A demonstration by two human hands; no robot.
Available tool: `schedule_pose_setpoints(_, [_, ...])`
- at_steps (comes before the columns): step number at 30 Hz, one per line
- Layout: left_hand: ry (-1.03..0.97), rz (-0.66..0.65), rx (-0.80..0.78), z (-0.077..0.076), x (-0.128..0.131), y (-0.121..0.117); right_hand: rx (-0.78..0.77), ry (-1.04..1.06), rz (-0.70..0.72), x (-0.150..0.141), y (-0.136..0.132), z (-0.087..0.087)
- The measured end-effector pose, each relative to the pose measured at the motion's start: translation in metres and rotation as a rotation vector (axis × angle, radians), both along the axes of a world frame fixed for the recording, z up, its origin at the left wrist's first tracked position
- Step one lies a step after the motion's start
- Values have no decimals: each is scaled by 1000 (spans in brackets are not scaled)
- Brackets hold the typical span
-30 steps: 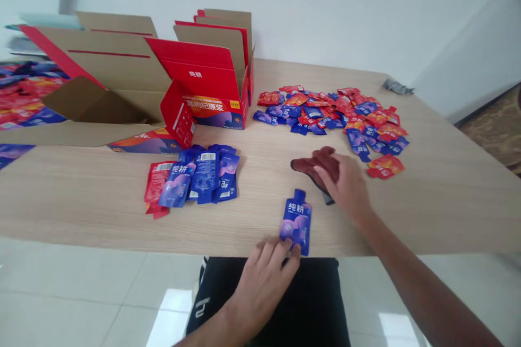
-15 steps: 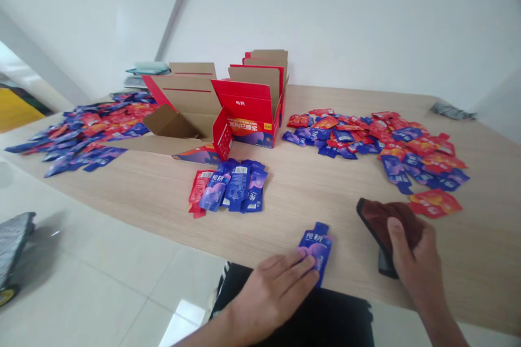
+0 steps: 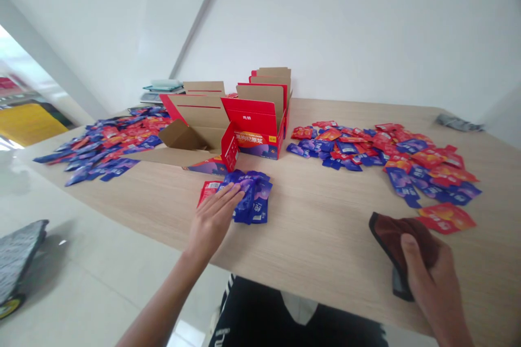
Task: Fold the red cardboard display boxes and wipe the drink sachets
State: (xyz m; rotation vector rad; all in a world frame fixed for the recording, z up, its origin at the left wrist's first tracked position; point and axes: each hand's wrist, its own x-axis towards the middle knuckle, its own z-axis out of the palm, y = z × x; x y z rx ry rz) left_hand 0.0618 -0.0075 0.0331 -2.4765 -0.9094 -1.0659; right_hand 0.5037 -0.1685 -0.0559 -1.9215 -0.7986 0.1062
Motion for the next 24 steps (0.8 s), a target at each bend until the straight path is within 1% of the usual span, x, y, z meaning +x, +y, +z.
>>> schedule_pose_setpoints(2, [87, 38, -78, -23, -4, 8, -49, 45, -19, -1, 0, 1])
schedule_pose_setpoints(3, [108, 60, -104, -32, -6, 9, -74, 66, -29, -2, 0, 1])
schedule_pose_setpoints(4, [113, 80, -122, -39, -6, 9, -93, 81, -37, -2, -1, 1])
schedule_pose_setpoints(6, [99, 103, -136, -46, -7, 7, -102, 99, -44, -2, -1, 0])
schedule_pose_setpoints(12, [59, 81, -116, -50, -9, 6, -68, 80, -38, 0, -1, -2])
schedule_pose_setpoints(17, [30, 50, -125, -57, -13, 5, -47, 79, -50, -4, 0, 2])
schedule_pose_setpoints(20, [-3, 22, -112, -55, -12, 2, -24, 90, -55, -10, 1, 8])
schedule_pose_setpoints(24, [-43, 9, -66, -51, -4, 3, 82, 119, -36, -14, 2, 13])
